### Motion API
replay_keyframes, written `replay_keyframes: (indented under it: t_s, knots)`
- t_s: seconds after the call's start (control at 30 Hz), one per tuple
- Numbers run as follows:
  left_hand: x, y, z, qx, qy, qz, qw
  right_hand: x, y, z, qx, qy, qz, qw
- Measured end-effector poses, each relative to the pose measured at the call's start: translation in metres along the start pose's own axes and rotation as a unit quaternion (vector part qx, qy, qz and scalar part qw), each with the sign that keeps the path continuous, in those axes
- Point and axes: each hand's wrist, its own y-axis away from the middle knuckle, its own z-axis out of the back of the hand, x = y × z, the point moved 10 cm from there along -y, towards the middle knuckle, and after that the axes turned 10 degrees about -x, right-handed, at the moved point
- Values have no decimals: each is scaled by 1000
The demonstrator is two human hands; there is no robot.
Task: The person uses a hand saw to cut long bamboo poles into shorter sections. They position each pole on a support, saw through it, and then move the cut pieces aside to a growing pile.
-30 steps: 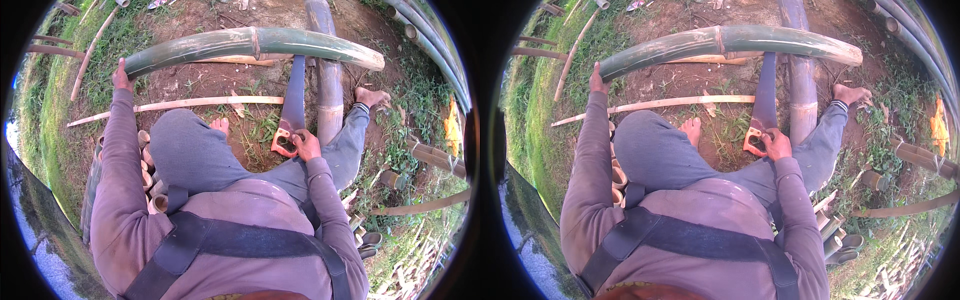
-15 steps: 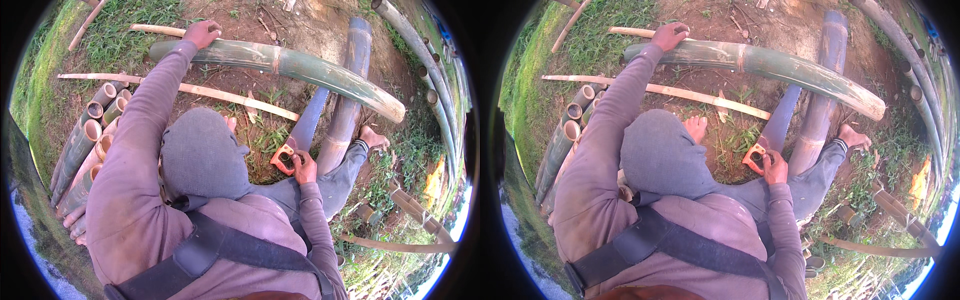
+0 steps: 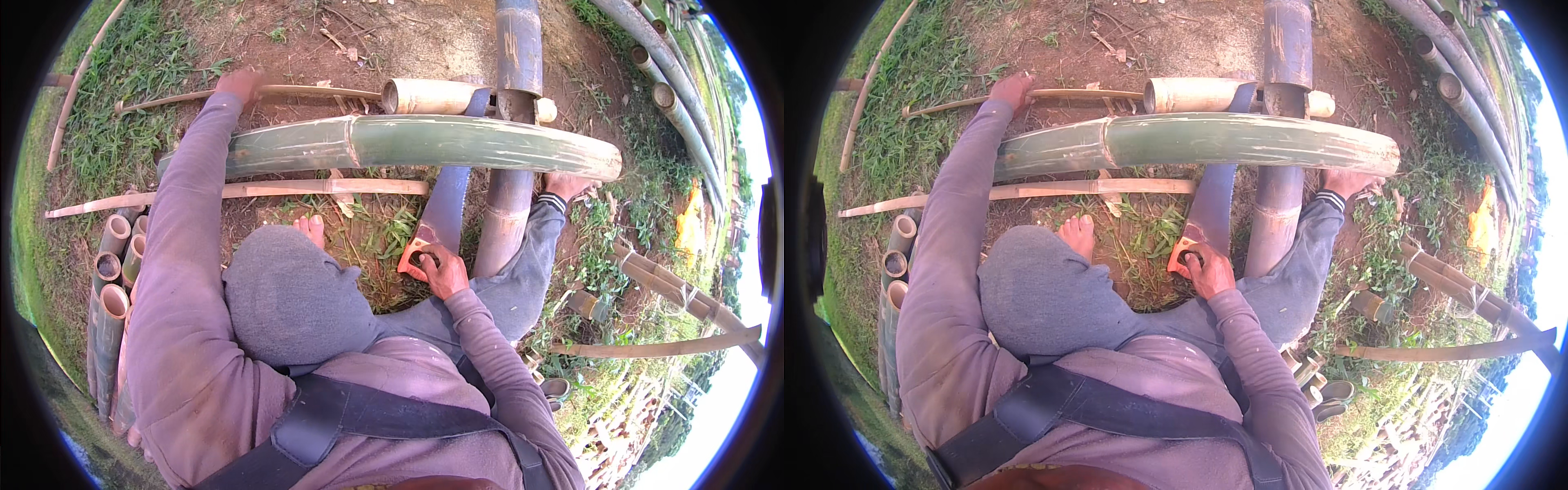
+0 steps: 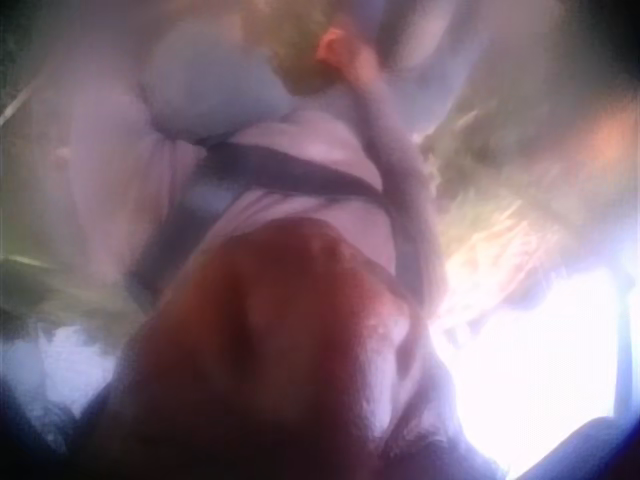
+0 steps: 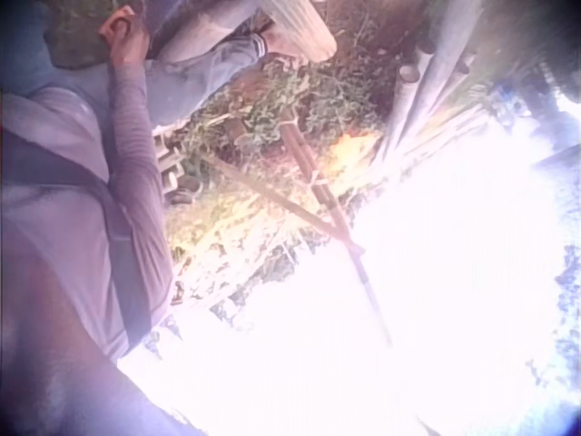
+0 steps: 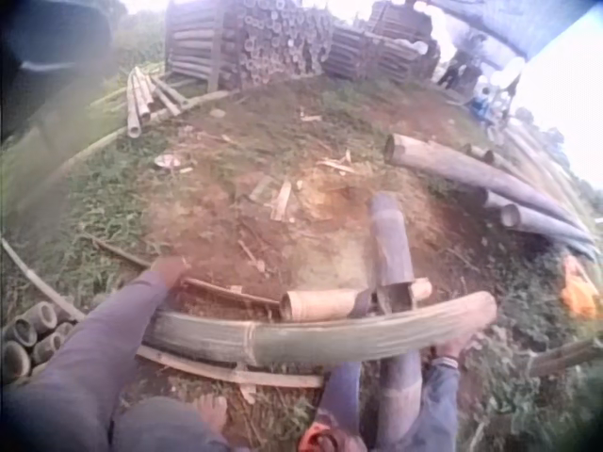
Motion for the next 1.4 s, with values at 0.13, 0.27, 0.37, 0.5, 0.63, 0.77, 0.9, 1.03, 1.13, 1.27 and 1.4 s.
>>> replay_keyframes:
  t_s: [0.13, 0.27, 0.37, 0.5, 0.63, 0.77, 0.9, 1.03, 1.13, 1.27, 1.4]
  knots:
    - [20, 19, 81, -171, 100, 30, 980, 90, -12, 48, -95, -39, 157, 982]
    - [-44, 126, 207, -502, 160, -160, 835, 209, -6, 128, -276, 25, 347, 896]
    - [-122, 197, 246, -485, 202, -253, 812, 278, 0, 162, -394, 196, 421, 793]
    - [-182, 234, 224, -342, 203, -315, 861, 292, -34, 139, -252, 349, 444, 786]
    - [-181, 247, 204, -236, 306, -322, 864, 233, -44, 103, -91, 259, 406, 872]
    - [-183, 253, 182, -134, 370, -313, 864, 219, -38, 83, -68, 282, 471, 833]
    - [-194, 248, 170, -114, 395, -305, 859, 222, -48, 90, -33, 286, 453, 844]
    - [-206, 247, 171, -139, 409, -316, 845, 212, -60, 101, 19, 270, 426, 863]
    - [-213, 242, 165, -141, 399, -309, 852, 208, -70, 104, 40, 250, 426, 869]
    - [-215, 237, 159, -178, 394, -300, 850, 214, -76, 104, 30, 231, 433, 871]
    - [-208, 235, 147, -233, 392, -275, 847, 222, -79, 97, 22, 231, 449, 863]
